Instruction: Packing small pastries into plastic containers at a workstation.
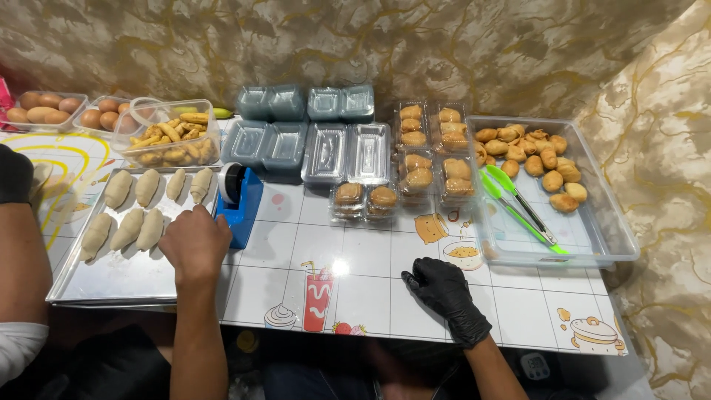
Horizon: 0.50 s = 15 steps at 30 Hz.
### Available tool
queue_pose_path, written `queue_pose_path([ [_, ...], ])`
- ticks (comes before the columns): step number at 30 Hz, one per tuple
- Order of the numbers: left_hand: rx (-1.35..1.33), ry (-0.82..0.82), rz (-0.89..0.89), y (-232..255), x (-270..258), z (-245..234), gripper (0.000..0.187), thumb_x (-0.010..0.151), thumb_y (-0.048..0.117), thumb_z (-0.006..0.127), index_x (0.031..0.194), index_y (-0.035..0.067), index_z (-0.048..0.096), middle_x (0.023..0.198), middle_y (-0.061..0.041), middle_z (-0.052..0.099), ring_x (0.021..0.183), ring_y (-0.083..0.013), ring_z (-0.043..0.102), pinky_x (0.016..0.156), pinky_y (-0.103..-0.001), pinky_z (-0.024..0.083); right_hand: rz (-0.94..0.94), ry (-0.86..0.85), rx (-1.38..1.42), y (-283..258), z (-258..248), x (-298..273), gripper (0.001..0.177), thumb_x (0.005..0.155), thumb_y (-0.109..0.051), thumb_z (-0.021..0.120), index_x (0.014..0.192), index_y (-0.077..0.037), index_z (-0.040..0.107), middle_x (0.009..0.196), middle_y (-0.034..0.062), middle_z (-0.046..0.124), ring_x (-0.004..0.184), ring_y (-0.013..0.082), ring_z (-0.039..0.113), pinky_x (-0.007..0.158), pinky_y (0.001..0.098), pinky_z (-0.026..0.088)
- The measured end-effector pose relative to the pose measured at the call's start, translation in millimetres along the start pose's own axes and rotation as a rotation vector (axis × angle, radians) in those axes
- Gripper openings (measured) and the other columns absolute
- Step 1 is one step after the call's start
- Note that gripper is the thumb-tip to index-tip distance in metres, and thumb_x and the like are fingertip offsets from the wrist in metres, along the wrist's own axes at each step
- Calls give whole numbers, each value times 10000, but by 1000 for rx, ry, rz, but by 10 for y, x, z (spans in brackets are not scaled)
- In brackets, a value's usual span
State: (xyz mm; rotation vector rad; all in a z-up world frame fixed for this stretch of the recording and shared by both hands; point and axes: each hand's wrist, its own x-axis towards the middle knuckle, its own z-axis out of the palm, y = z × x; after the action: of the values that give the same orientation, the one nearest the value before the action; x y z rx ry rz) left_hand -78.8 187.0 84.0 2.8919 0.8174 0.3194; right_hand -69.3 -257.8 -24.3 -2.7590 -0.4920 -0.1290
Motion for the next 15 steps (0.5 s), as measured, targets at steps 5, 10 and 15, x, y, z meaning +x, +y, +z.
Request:
queue_pose_path([
  [5,-83,76,266,486,71,-169,299,905,273,702,1027,1,732,975,-199,699,940,-406,696,776,-528,570,-3,-16,-10,-13,-2,0,295,850,-502,665,754,-249,547,686,-14,585,777,239,684,760,400,559],
  [10,-228,203,577,1151,579,236,250,879,188,725,1051,7,719,1048,-199,688,999,-404,676,834,-502,558,6,-3,-20,-19,-21,0,296,838,-506,667,747,-253,544,681,-17,579,774,241,684,754,409,557],
  [15,-304,341,675,2086,1294,1001,293,849,119,716,1141,89,703,1055,-103,677,1020,-324,674,786,-447,568,-22,-5,-26,-28,-33,10,295,831,-500,655,758,-240,534,676,-1,572,760,251,683,733,398,555],
])
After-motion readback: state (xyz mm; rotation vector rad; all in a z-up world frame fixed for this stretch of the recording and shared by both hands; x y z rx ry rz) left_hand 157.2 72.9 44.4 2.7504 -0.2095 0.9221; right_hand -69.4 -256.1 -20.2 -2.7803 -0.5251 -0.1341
